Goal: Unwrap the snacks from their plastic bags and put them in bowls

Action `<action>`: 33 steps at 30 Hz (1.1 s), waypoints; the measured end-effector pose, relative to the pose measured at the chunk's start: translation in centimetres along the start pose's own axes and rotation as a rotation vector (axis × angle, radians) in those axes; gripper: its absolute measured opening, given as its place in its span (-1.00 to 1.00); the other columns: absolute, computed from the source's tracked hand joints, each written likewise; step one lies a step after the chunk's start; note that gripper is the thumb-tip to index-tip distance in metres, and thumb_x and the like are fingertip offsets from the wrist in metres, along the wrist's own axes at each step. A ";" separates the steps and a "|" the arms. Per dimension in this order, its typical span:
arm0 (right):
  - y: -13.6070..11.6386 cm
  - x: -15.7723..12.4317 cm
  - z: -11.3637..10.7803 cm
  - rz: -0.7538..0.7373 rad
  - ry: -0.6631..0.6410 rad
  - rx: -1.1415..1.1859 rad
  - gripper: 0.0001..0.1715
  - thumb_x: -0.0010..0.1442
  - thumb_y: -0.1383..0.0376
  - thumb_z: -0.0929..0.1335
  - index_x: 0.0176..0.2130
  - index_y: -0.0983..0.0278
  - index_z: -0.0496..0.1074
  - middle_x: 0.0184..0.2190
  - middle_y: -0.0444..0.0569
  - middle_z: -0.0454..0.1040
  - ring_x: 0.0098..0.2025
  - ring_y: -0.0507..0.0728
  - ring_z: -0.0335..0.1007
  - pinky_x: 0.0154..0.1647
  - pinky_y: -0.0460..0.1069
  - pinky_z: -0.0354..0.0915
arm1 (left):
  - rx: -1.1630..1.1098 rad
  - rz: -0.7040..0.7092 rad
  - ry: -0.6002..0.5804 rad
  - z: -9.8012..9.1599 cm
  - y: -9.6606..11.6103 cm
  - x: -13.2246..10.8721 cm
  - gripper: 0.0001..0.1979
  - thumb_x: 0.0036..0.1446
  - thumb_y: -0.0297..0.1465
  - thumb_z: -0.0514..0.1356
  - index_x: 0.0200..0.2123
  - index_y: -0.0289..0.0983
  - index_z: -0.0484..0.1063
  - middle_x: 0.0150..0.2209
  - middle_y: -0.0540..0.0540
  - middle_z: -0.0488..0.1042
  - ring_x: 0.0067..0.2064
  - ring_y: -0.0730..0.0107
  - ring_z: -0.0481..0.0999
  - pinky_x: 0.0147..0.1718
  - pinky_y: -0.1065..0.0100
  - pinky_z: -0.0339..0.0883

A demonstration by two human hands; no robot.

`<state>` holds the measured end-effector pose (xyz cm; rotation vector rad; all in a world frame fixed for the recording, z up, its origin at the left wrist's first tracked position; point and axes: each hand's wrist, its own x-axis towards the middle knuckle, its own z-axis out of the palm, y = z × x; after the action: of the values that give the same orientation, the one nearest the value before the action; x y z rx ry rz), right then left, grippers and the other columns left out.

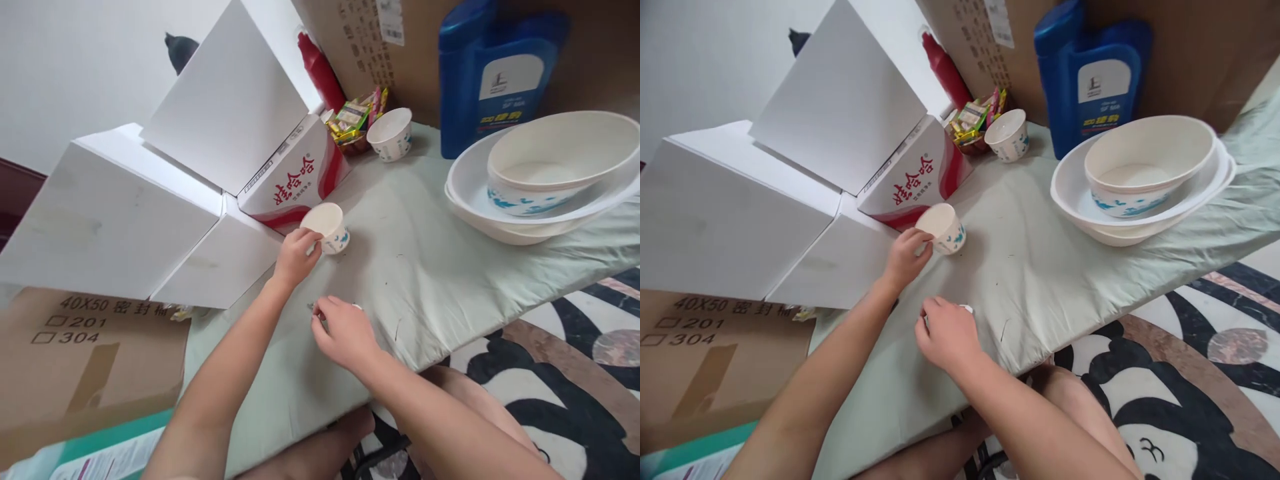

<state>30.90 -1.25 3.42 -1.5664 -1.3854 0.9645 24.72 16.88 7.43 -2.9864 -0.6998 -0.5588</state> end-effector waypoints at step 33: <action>-8.6 6.1 20.3 -0.431 -0.131 -0.470 -0.61 0.21 0.01 0.26 -0.54 0.14 0.16 -0.60 -0.12 0.31 -0.55 0.09 0.22 -0.46 0.00 0.18 | -1.562 -1.433 1.204 -7.9 -3.0 -31.4 -0.59 -0.31 -0.42 0.13 -0.65 -0.17 -0.20 -0.66 0.18 -0.27 -0.65 0.68 -0.22 -0.64 0.42 -0.35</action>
<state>9.64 7.12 3.57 -1.4470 -2.0476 0.5055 -5.44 5.37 3.71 -0.6880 -2.5981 -3.4159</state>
